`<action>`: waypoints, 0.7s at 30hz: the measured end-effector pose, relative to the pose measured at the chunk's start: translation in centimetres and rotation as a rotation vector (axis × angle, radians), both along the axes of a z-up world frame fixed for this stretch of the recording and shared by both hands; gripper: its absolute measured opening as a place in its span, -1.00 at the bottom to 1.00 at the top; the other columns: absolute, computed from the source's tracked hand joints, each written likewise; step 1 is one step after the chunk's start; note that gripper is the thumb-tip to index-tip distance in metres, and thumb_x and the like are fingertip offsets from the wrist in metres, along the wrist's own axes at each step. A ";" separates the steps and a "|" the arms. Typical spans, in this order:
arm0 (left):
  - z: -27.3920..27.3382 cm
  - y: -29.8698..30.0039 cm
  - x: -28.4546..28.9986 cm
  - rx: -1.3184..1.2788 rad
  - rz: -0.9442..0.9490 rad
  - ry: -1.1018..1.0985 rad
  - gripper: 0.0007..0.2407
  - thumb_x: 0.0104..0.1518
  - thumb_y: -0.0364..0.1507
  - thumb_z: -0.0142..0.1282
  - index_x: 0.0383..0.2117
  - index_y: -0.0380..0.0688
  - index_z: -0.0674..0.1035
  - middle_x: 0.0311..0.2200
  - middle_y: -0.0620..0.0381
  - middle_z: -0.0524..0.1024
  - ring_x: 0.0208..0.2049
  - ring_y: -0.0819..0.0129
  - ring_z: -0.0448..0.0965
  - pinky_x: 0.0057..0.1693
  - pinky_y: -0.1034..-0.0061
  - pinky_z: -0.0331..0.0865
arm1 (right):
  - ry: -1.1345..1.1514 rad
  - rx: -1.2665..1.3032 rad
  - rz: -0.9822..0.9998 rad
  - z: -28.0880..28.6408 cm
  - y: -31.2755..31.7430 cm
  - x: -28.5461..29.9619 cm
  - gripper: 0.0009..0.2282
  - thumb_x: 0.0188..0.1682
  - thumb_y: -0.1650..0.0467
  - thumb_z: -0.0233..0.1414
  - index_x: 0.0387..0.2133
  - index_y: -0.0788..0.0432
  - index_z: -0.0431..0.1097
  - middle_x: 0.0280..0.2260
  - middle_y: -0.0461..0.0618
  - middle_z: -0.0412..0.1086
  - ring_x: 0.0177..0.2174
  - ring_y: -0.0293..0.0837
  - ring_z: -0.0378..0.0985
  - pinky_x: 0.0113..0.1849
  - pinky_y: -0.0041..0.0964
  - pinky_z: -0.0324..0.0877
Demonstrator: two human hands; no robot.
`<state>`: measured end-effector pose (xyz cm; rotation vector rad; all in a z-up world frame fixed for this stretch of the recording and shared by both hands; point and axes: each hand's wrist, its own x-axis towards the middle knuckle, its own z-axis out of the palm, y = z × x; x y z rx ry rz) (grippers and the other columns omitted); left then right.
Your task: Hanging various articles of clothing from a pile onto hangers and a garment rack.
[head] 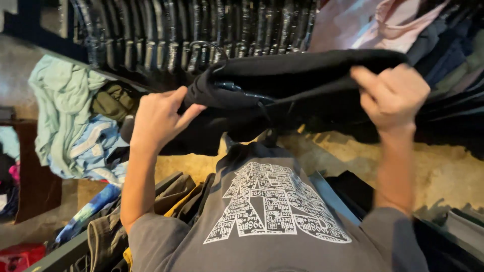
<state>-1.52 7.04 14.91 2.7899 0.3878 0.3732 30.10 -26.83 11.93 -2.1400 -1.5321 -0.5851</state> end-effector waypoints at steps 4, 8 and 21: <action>-2.3 -1.8 0.8 -0.073 0.024 -0.050 -0.73 0.21 -0.23 0.25 -0.35 -0.21 0.56 -0.57 -0.16 0.48 -0.49 -0.19 0.48 -0.35 0.12 0.32 | 0.064 0.181 -0.098 -2.1 1.6 -0.4 -0.80 -0.16 0.50 0.10 -0.29 0.23 0.62 -0.52 0.14 0.35 -0.45 0.17 0.42 -0.32 -0.01 0.34; -4.0 -3.6 1.0 -0.418 0.297 -0.102 -0.78 0.22 -0.29 0.16 -0.19 -0.19 0.62 -0.57 -0.19 0.47 -0.54 -0.14 0.48 -0.37 0.23 0.33 | 0.980 -0.002 -0.440 -11.9 2.4 -0.6 -0.73 0.16 0.38 -0.10 -0.10 0.37 0.44 -0.30 0.33 0.45 -0.32 0.14 0.49 -0.19 -0.02 0.41; -4.9 -2.5 1.6 -0.390 0.174 0.033 -0.73 0.19 -0.26 0.23 -0.12 -0.17 0.62 -0.54 -0.26 0.51 -0.46 -0.21 0.53 -0.31 0.11 0.37 | 0.678 0.996 -0.152 -20.1 1.3 3.9 -0.66 0.20 0.40 0.08 0.14 0.32 0.17 0.08 0.05 0.34 0.06 -0.12 0.43 0.15 -0.19 0.38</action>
